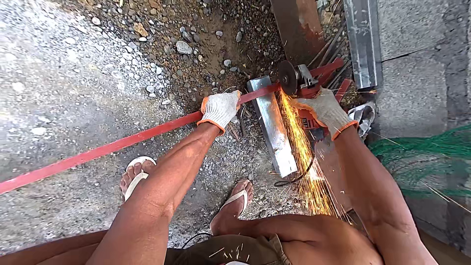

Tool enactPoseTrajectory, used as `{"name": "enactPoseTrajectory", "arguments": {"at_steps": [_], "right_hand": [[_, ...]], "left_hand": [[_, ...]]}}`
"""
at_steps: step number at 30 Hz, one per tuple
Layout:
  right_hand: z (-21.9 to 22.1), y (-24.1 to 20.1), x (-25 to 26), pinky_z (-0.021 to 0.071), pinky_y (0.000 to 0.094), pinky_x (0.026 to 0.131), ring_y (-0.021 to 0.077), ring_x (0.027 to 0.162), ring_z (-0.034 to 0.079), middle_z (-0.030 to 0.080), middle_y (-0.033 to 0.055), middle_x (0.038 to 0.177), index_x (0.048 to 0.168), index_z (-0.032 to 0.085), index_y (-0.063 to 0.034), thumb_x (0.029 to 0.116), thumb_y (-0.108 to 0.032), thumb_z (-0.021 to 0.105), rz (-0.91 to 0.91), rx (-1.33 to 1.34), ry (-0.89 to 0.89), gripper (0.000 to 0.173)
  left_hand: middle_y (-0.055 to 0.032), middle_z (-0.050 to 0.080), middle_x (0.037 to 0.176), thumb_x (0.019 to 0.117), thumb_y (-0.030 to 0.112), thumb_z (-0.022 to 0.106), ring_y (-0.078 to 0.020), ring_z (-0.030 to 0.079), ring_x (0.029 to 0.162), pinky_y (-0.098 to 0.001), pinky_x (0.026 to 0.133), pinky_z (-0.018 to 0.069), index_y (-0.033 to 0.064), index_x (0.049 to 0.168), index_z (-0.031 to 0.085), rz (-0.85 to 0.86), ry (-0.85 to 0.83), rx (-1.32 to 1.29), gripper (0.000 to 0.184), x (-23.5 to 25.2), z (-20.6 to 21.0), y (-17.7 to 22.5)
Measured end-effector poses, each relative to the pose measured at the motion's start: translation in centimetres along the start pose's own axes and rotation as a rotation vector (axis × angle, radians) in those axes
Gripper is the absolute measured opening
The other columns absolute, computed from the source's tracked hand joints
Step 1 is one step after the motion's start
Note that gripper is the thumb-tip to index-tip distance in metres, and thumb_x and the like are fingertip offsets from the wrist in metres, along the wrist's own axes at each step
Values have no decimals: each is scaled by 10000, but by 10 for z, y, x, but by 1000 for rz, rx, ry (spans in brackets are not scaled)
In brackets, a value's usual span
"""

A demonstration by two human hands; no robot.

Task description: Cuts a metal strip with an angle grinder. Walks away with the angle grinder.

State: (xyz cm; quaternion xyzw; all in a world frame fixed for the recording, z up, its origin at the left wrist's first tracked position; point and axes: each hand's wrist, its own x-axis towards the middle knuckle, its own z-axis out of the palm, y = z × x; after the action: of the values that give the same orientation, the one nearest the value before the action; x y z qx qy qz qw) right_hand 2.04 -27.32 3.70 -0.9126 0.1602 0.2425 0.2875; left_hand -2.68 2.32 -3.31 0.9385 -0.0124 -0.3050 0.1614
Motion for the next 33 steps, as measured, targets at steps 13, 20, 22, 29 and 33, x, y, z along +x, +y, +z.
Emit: {"name": "enactPoseTrajectory", "arguments": {"at_steps": [13,20,22,29,33], "right_hand": [[-1,3,-5,614,466,819,191,887,728,740,75,1001,1189,673,-110,729,-445,906,30,-48,2,615],[-1,8,-4,616,472,798,205,875,728,734,85,995,1198,657,-99,722,-450,911,53,-51,16,644],[0,11,-4,620,462,807,191,889,729,739,70,998,1186,666,-112,711,-456,915,43,-41,19,637],[-1,6,-8,626,450,787,190,856,734,745,75,982,1193,668,-102,730,-440,904,49,-35,7,620],[0,8,-6,624,459,817,191,897,734,743,71,1015,1206,669,-115,692,-461,919,35,-25,4,668]], "left_hand": [[-216,725,1027,1034,390,547,-453,707,960,-649,743,543,146,1278,636,0,-9,0,357,-1,-2,1],[-204,729,1023,1030,396,542,-452,708,952,-651,738,542,164,1289,634,2,-8,-1,360,-1,-2,1],[-209,728,1020,1030,393,545,-454,708,952,-652,736,541,156,1289,635,-3,-9,7,363,0,-1,1],[-197,733,1015,1027,383,556,-439,713,950,-645,743,548,156,1262,652,5,15,-18,340,0,1,0],[-202,728,1014,1024,385,556,-442,711,944,-642,735,546,143,1259,646,17,6,-15,349,-1,1,0]]}}
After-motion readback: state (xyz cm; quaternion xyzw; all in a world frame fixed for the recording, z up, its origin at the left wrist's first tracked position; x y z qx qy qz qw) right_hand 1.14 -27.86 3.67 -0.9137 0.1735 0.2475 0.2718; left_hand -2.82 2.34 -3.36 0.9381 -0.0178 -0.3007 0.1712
